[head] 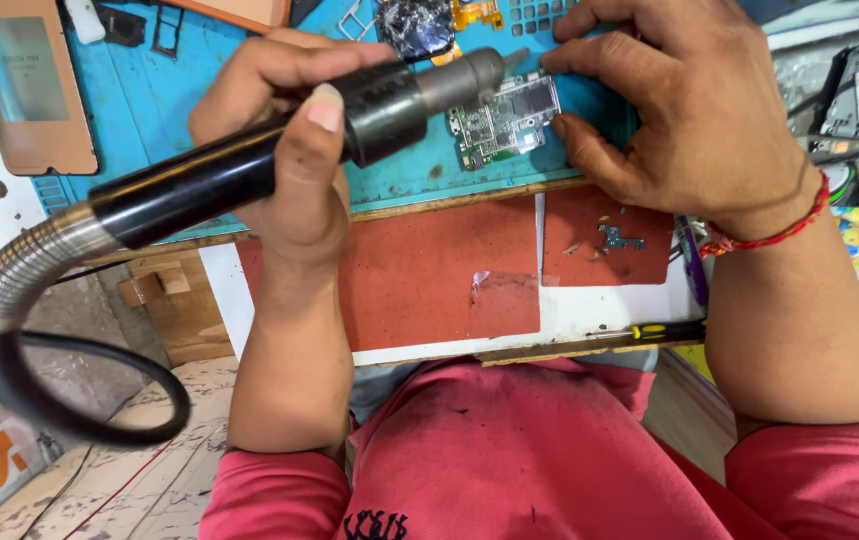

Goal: The person uses a heat gun to apply heat to specific components on a mobile phone motherboard held by hand on a repair bench.

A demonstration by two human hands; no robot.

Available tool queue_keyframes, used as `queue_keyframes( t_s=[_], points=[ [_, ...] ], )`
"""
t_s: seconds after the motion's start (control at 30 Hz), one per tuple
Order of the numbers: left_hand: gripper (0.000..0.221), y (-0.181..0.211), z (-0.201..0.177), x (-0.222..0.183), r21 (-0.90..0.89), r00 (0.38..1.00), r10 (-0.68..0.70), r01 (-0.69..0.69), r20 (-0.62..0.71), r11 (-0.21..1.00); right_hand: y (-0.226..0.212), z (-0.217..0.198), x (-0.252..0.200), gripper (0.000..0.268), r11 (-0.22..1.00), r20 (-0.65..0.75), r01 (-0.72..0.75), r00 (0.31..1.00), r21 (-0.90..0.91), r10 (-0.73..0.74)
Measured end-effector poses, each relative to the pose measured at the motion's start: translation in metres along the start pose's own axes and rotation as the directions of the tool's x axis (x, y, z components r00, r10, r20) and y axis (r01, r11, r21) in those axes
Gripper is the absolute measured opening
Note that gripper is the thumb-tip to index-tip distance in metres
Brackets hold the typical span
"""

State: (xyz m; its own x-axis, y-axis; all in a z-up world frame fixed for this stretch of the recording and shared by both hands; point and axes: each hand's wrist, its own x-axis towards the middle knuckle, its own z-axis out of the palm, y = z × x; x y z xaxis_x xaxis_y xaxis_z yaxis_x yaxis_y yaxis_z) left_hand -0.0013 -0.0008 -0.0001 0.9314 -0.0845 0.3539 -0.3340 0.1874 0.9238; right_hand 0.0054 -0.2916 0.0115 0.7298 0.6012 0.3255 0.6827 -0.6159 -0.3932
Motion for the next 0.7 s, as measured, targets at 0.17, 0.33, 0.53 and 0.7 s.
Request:
queue_keyframes(
  t_s=[0.17, 0.33, 0.53, 0.7],
  points=[
    [0.037, 0.0042, -0.0009, -0.0026, 0.036, 0.995, -0.039, 0.036, 0.088, 0.999, -0.0005, 0.0012, -0.0063, 0.029, 0.997, -0.014, 0.017, 1.000, -0.078, -0.019],
    [0.038, 0.0051, 0.0023, 0.0005, 0.032, 0.999, -0.012, 0.011, 0.038, 0.999, 0.0008, 0.0009, -0.0065, 0.026, 1.000, -0.019, 0.011, 1.000, -0.018, -0.012],
    [0.041, 0.0041, 0.0014, -0.0017, 0.060, 0.999, -0.004, 0.001, 0.053, 0.998, -0.0010, 0.0019, -0.0066, 0.030, 0.997, 0.004, -0.007, 1.000, -0.080, 0.008],
    [0.041, 0.0103, 0.0010, -0.0015, 0.032, 0.991, -0.051, 0.048, 0.123, 0.998, -0.0016, 0.0008, -0.0056, 0.029, 0.999, -0.018, 0.001, 1.000, -0.048, -0.002]
  ],
)
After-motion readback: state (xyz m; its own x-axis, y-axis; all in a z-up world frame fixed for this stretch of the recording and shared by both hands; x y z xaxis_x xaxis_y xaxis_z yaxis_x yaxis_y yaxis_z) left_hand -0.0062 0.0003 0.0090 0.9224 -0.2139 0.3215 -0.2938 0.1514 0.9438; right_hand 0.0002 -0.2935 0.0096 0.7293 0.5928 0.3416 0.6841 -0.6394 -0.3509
